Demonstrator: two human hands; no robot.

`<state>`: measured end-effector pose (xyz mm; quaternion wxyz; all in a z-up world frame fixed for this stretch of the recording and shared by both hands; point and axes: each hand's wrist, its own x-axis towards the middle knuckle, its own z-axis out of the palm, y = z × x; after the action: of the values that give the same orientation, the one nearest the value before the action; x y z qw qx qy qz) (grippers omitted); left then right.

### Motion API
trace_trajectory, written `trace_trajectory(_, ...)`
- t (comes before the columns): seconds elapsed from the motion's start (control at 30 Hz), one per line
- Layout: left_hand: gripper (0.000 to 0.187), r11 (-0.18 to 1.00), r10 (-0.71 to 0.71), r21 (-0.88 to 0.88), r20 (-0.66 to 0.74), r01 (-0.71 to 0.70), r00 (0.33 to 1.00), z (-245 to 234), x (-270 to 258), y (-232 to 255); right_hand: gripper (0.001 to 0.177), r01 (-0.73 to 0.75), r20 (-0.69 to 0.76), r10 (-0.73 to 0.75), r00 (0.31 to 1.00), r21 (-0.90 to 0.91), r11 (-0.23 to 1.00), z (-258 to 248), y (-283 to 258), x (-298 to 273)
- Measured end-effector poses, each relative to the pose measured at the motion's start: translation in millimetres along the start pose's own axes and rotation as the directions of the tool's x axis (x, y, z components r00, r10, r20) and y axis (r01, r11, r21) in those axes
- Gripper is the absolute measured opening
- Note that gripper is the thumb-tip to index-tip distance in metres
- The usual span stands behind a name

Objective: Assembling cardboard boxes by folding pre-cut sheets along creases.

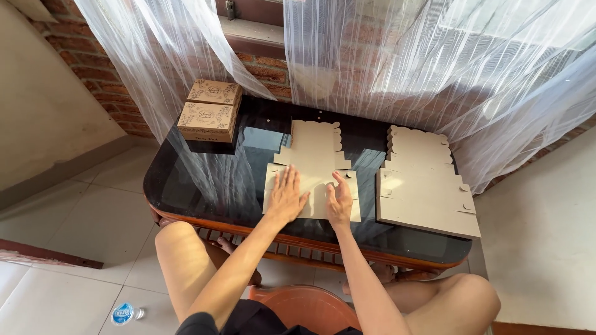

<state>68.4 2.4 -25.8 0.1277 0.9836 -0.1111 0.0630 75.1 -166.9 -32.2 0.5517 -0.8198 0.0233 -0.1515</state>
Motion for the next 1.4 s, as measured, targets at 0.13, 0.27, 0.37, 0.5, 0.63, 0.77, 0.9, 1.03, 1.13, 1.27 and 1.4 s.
trace_trajectory(0.13,0.085,0.989,0.147,-0.009,0.093,-0.147,0.985,-26,-39,10,0.034,0.06,-0.002,-0.06,0.998,-0.093,0.994,6,13,6)
trace_trajectory(0.27,0.101,0.987,0.158,-0.033,0.081,-0.156,0.984,-30,-59,-9,0.035,0.141,0.044,-0.135,0.99,-0.201,0.969,8,20,4)
trace_trajectory(0.37,0.092,0.99,0.137,-0.051,0.043,-0.135,0.99,-33,-65,-33,0.034,0.216,0.105,-0.193,0.976,-0.299,0.929,8,20,-1)
trace_trajectory(0.5,0.071,0.973,0.196,-0.122,-0.002,-0.195,0.981,-36,-65,-58,0.041,0.425,0.355,-0.269,0.895,-0.497,0.757,-10,8,-10)
trace_trajectory(0.63,0.065,0.957,0.226,-0.181,-0.031,-0.228,0.974,-38,-62,-60,0.05,0.627,0.487,-0.401,0.776,-0.523,0.578,-70,-13,-22)
trace_trajectory(0.77,0.06,0.95,0.235,-0.198,-0.051,-0.241,0.971,-41,-59,-63,0.062,0.595,0.558,-0.326,0.763,-0.411,0.69,-94,-2,-17)
trace_trajectory(0.9,0.059,0.946,0.222,-0.202,-0.162,-0.252,0.962,-31,-61,-64,0.065,0.559,0.538,-0.313,0.783,-0.386,0.734,-87,-6,-19)
trace_trajectory(1.03,0.059,0.941,0.196,-0.238,-0.198,-0.241,0.96,-26,-59,-62,0.057,0.562,0.494,-0.347,0.797,-0.397,0.726,-87,5,-21)
trace_trajectory(1.13,0.058,0.938,0.12,-0.306,-0.157,-0.164,0.98,-20,-55,-61,0.049,0.571,0.388,-0.432,0.814,-0.399,0.718,-86,23,-17)
trace_trajectory(1.27,0.049,0.914,0.004,-0.389,-0.27,-0.113,0.963,-17,-50,-64,0.031,0.533,0.166,-0.516,0.84,-0.426,0.731,-85,30,-11)
trace_trajectory(1.4,0.037,0.897,-0.046,-0.423,-0.372,-0.126,0.927,-22,-49,-63,0.06,0.404,-0.002,-0.431,0.902,-0.345,0.847,-90,6,-17)
